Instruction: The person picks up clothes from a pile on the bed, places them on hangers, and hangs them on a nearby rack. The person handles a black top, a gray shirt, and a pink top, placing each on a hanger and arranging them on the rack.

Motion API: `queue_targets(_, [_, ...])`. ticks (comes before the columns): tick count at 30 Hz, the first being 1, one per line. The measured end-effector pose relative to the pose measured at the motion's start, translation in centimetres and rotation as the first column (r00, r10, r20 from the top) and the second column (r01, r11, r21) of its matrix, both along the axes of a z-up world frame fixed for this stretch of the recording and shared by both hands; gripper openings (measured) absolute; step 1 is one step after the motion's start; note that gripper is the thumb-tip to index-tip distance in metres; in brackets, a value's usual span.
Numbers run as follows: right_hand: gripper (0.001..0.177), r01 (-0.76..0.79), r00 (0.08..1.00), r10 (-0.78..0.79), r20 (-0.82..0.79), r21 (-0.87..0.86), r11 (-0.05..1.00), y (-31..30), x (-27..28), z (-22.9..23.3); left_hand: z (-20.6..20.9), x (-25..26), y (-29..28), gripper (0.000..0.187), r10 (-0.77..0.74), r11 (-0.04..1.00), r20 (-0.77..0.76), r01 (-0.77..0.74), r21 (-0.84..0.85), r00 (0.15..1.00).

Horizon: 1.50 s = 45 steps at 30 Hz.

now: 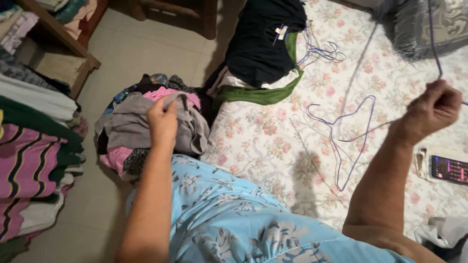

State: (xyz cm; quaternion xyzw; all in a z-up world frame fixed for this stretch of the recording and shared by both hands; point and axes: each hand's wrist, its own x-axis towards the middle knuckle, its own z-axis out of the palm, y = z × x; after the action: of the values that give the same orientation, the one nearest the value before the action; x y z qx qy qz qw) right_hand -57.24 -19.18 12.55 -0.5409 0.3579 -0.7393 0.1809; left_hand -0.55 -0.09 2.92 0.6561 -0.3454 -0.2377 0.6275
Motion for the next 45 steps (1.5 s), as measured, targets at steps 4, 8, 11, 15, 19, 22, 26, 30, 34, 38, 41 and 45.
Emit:
queue_targets(4, [0.022,-0.044,0.921,0.036,0.388,0.013,0.999,-2.3,-2.8,-1.7,0.0,0.2,0.0,0.026,0.06,0.996,-0.108,-0.053,0.071,0.992])
queue_targets(8, [0.023,-0.331,0.714,0.296,0.635,-0.067,0.941,-5.4,-6.1,-4.2,1.4,0.0,-0.1,0.029,0.03,0.999,0.369,-0.037,0.011,0.929])
queue_targets(11, [0.01,-0.539,0.45,0.37,0.813,-0.083,0.838,-6.0,-1.4,-4.0,3.2,-0.7,-1.0,0.03,0.045,0.992,0.471,-0.095,0.083,0.881])
queue_targets(15, [0.019,-0.767,0.452,0.588,0.671,-0.043,0.64,-3.5,12.1,-2.0,6.8,-1.1,-1.8,0.025,0.068,0.992,0.528,-0.114,0.055,0.847])
queue_targets(19, [0.018,-0.783,0.502,0.64,0.581,-0.009,0.622,2.0,26.6,0.7,10.4,-1.2,-2.4,0.023,0.063,0.992,0.438,-0.103,0.069,0.897])
queue_targets(22, [0.014,-0.753,0.533,0.659,0.53,-0.059,0.656,5.5,34.3,1.7,12.0,-0.8,-2.5,0.022,0.07,0.985,0.255,-0.107,0.134,0.964])
queue_targets(26, [0.009,-0.735,0.635,0.644,0.426,0.077,0.674,9.0,39.3,-2.4,12.2,2.8,-2.5,0.022,0.176,0.982,0.125,-0.183,0.043,0.976])
queue_targets(30, [0.007,-0.827,0.541,0.836,0.089,0.235,0.51,9.1,39.8,-8.6,13.0,9.0,0.3,0.025,0.264,0.964,-0.233,-0.261,0.045,0.936])
queue_targets(34, [0.005,-0.798,0.544,0.831,-0.119,0.233,0.556,5.7,37.8,-8.8,13.2,11.2,4.0,0.022,0.312,0.948,-0.216,-0.318,0.009,0.925])
queue_targets(38, [0.007,-0.871,0.49,0.826,0.279,0.196,0.451,3.8,38.1,-5.0,12.6,10.3,4.8,0.02,0.338,0.939,-0.083,-0.342,-0.031,0.937])
queue_targets(41, [0.017,-0.947,0.286,0.802,0.524,0.027,0.32,3.4,38.7,-1.4,13.2,9.2,4.7,0.021,0.325,0.942,0.215,-0.336,0.013,0.921])
queue_targets(45, [0.045,-0.987,-0.009,0.767,0.642,-0.127,0.095,4.8,39.1,2.1,14.3,7.1,3.2,0.025,0.165,0.935,0.182,-0.212,0.283,0.969])
